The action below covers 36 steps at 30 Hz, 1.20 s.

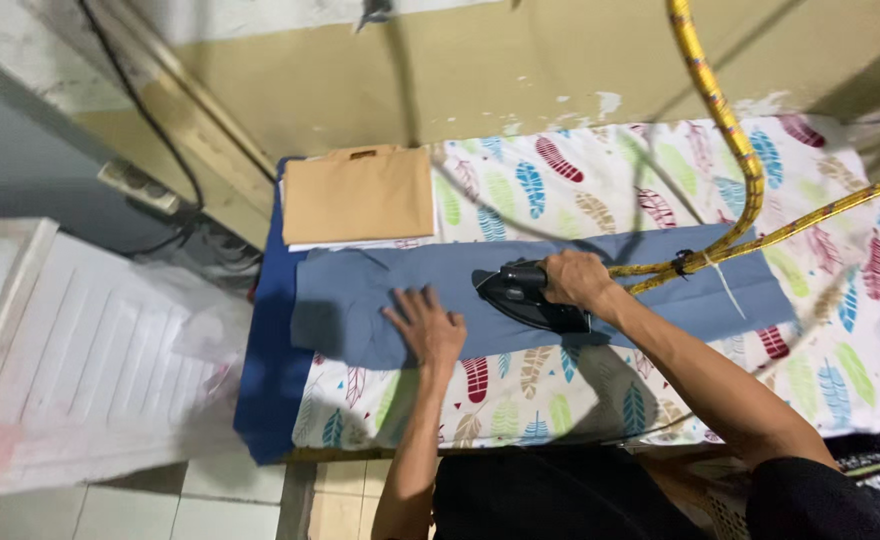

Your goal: The person irons a blue garment on a patterned ironing board, repeatedly smoothing and folding sections while using a steam iron. The garment is folded into a compact rectangle by the end of the clip.

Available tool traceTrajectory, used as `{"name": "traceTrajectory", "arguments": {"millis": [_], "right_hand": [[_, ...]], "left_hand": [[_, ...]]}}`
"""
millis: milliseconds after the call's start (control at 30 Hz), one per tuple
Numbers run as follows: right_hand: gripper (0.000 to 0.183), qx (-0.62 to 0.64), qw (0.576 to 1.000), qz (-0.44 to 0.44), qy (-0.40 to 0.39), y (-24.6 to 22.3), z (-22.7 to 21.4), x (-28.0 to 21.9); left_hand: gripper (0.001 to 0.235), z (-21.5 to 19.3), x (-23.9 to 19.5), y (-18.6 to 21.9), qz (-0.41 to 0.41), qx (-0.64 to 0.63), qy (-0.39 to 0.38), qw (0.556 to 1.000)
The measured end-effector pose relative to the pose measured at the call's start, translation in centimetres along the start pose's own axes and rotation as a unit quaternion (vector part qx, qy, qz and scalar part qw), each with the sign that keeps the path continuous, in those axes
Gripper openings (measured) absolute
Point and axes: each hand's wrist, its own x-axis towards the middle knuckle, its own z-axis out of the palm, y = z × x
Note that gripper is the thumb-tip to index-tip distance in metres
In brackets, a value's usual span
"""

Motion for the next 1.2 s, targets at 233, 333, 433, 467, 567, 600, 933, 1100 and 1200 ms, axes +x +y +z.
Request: {"name": "traceTrajectory", "arguments": {"millis": [233, 333, 433, 467, 567, 600, 933, 1100, 1200], "right_hand": [[0.034, 0.006, 0.997, 0.034, 0.074, 4.6, 1.5, -3.8], [0.028, 0.017, 0.995, 0.100, 0.023, 6.7, 1.5, -5.1], [0.037, 0.048, 0.990, 0.121, 0.048, 9.0, 1.9, -6.6], [0.036, 0.045, 0.990, 0.127, 0.035, 9.7, 2.2, -7.0], [0.033, 0.009, 0.990, 0.138, 0.034, 12.3, 2.6, -7.7], [0.033, -0.023, 0.988, 0.138, 0.058, 13.1, 2.7, -8.0], [0.028, 0.040, 0.933, 0.355, -0.053, 19.8, -0.2, -12.7], [0.036, 0.077, 0.904, 0.421, 0.023, 24.3, -0.3, -16.1], [0.037, 0.072, 0.883, 0.457, 0.079, 25.7, 0.5, -17.9]], "left_hand": [[0.061, 4.7, 1.7, 7.2, 0.156, -0.122, 0.049, 0.979], [0.064, 5.1, 1.9, 7.2, 0.151, -0.080, 0.025, 0.985], [0.064, 5.1, 1.7, 7.1, 0.151, -0.060, 0.016, 0.987], [0.065, 5.1, 1.7, 7.2, 0.151, -0.049, 0.011, 0.987], [0.066, 4.7, 2.1, 7.3, 0.151, -0.035, 0.000, 0.988], [0.066, 4.7, 2.1, 7.5, 0.152, -0.034, -0.004, 0.988], [0.066, 4.0, 1.8, 7.6, 0.140, -0.026, -0.017, 0.990], [0.066, 4.2, 2.0, 7.7, 0.145, -0.023, -0.014, 0.989], [0.064, 4.1, 1.8, 7.5, 0.151, -0.022, 0.000, 0.988]]}}
